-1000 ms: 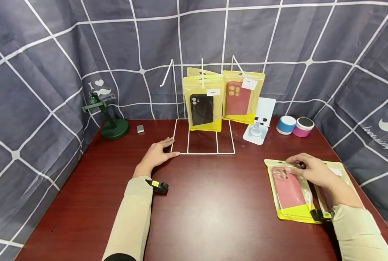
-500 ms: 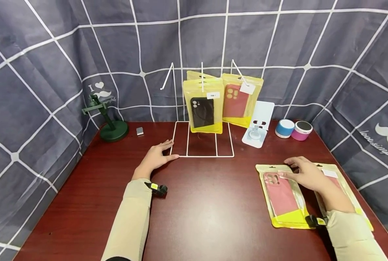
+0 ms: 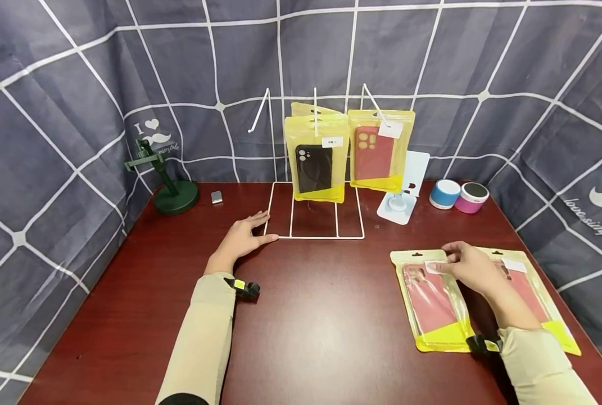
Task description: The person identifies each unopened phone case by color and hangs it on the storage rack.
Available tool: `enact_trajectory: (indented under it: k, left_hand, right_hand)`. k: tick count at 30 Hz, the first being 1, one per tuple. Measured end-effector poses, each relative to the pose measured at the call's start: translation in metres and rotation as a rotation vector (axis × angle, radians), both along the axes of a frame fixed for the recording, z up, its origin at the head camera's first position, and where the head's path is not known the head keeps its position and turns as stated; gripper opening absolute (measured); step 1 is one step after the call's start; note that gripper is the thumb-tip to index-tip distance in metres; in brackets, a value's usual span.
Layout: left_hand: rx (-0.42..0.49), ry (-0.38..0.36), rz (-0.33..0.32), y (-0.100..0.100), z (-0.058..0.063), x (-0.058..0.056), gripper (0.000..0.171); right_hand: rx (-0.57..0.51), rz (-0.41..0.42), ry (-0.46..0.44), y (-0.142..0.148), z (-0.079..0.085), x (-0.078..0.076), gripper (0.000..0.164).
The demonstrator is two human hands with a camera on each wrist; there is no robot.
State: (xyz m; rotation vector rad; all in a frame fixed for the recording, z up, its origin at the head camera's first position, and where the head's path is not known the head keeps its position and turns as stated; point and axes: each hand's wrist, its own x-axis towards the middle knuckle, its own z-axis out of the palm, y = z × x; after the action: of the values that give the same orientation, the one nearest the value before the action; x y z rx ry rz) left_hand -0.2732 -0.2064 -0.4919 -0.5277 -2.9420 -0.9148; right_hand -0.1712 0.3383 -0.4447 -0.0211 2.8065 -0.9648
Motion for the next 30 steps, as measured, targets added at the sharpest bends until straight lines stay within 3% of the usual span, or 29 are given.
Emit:
enact_trajectory:
  k: [7,14,20,30]
  left_hand:
    - [-0.009,0.001,0.0,0.001,0.005,-0.002,0.082]
    - [0.003,-0.023,0.011,0.001,0.003,-0.001,0.081]
    - [0.014,-0.02,0.013,0.001,0.002,0.0,0.079]
    - [0.029,-0.009,0.01,0.002,0.001,0.0,0.08]
  right_hand:
    - [-0.334,-0.018,-0.103,-0.001,0.0,-0.002,0.064]
    - [-0.791,-0.069,-0.257,0.0,0.002,0.003,0.017]
    - [-0.883,-0.107,-0.251,-0.002,0.001,0.006,0.011]
    - [-1.05,-0.137,-0.04,-0.012,0.014,0.008,0.011]
